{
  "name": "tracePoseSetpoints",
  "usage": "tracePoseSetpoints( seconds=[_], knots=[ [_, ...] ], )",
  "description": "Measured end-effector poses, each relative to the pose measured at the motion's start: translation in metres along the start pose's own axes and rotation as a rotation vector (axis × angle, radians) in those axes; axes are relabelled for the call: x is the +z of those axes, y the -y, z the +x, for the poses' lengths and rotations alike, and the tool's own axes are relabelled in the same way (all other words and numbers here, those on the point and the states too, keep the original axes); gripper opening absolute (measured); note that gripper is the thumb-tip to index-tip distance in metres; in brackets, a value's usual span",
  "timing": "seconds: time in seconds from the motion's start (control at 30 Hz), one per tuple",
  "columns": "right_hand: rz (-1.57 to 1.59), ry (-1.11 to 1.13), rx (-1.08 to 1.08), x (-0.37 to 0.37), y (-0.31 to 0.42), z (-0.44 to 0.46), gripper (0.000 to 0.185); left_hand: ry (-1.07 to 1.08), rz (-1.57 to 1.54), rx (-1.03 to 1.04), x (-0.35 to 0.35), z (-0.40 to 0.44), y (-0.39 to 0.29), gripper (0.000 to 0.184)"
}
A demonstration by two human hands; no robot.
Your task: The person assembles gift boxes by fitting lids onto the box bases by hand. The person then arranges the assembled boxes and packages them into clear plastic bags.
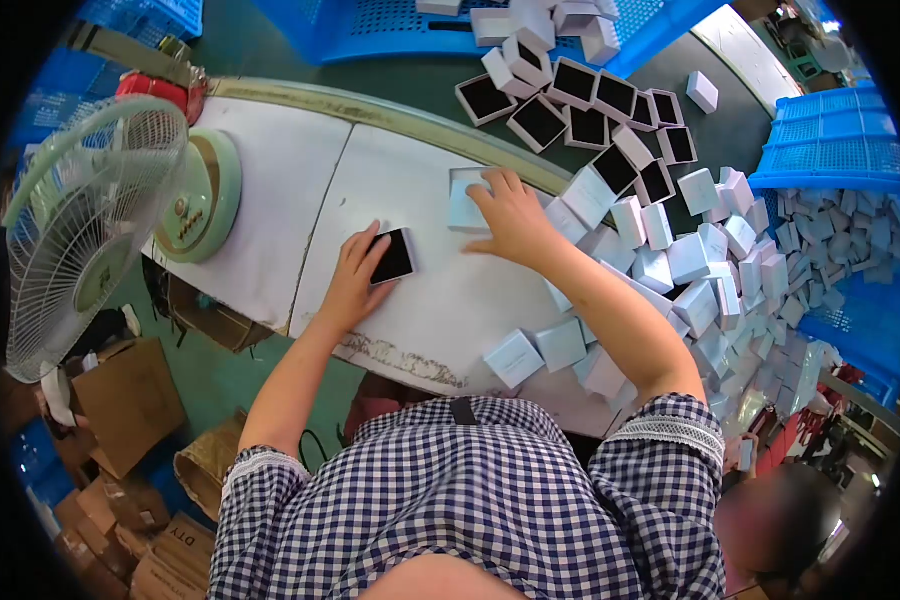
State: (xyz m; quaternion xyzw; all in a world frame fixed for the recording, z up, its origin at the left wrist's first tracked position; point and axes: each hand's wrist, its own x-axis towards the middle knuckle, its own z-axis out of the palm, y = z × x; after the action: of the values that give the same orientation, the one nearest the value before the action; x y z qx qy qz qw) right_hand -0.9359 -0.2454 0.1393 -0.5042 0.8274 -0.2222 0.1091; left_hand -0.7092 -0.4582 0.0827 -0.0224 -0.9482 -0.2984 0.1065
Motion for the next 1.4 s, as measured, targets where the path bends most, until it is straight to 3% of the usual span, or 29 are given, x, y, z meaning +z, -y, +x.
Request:
tracePoseSetpoints(
  seconds=[0.07,0.1,0.17,0.33,0.43,0.53,0.6,0.8,0.87,0.9,0.97,1.0,1.03,1.13,1.17,1.27,1.33,1.4],
  knots=[
    [-0.273,0.19,-0.032,0.001,0.01,-0.005,0.063,-0.099,-0.315,-0.1,-0.003,0.005,-0.002,0.089],
    [-0.277,0.199,-0.042,0.001,0.008,-0.005,0.063,-0.072,-0.275,-0.093,-0.002,0.004,0.002,0.104],
    [-0.051,0.089,0.005,0.004,0.006,-0.002,0.071,-0.072,-0.344,-0.119,0.004,0.001,0.001,0.107],
    [0.117,0.105,-0.041,0.038,0.067,-0.008,0.079,-0.06,-0.441,-0.066,0.027,0.004,-0.004,0.116],
    [0.097,0.104,-0.011,0.064,0.081,-0.01,0.077,-0.033,-0.413,-0.076,0.023,0.007,-0.008,0.109],
    [-0.031,0.123,-0.123,0.063,0.088,-0.024,0.075,0.059,-0.386,-0.057,0.027,0.004,-0.003,0.107],
    [-0.295,0.079,-0.206,0.072,0.087,-0.04,0.073,0.107,-0.391,-0.037,0.033,0.004,-0.002,0.106],
    [-0.323,0.135,-0.169,0.08,0.087,-0.045,0.07,0.12,-0.304,0.068,0.015,0.014,0.001,0.098],
    [-0.328,0.19,-0.171,0.067,0.082,-0.046,0.072,0.361,-0.41,0.149,-0.021,0.025,0.015,0.094],
    [-0.327,0.249,-0.177,0.058,0.08,-0.047,0.074,0.364,-0.411,0.17,-0.034,0.034,0.022,0.094],
    [-0.391,0.305,-0.056,0.025,0.077,-0.068,0.073,0.197,-0.179,-0.002,-0.05,0.065,0.037,0.094],
    [-0.441,0.375,0.046,0.009,0.078,-0.078,0.071,0.196,-0.179,0.019,-0.045,0.087,0.038,0.094],
    [-0.42,0.274,0.075,-0.007,0.082,-0.08,0.063,0.13,-0.179,0.002,-0.035,0.114,0.033,0.093],
    [-0.34,0.143,-0.06,-0.005,0.058,-0.047,0.048,0.001,-0.136,-0.014,0.015,0.189,0.02,0.09],
    [-0.353,0.051,-0.081,0.007,0.041,-0.035,0.032,-0.081,-0.082,-0.013,0.033,0.209,0.018,0.088],
    [-0.257,0.168,-0.113,0.029,-0.003,-0.013,0.019,-0.003,0.126,-0.142,0.061,0.249,0.011,0.083],
    [-0.204,0.129,-0.168,0.02,-0.002,-0.013,0.016,-0.037,0.108,-0.189,0.083,0.258,0.027,0.077],
    [0.006,0.148,-0.051,0.007,0.005,-0.014,0.012,-0.152,-0.086,-0.211,0.085,0.262,0.042,0.072]
  ],
)
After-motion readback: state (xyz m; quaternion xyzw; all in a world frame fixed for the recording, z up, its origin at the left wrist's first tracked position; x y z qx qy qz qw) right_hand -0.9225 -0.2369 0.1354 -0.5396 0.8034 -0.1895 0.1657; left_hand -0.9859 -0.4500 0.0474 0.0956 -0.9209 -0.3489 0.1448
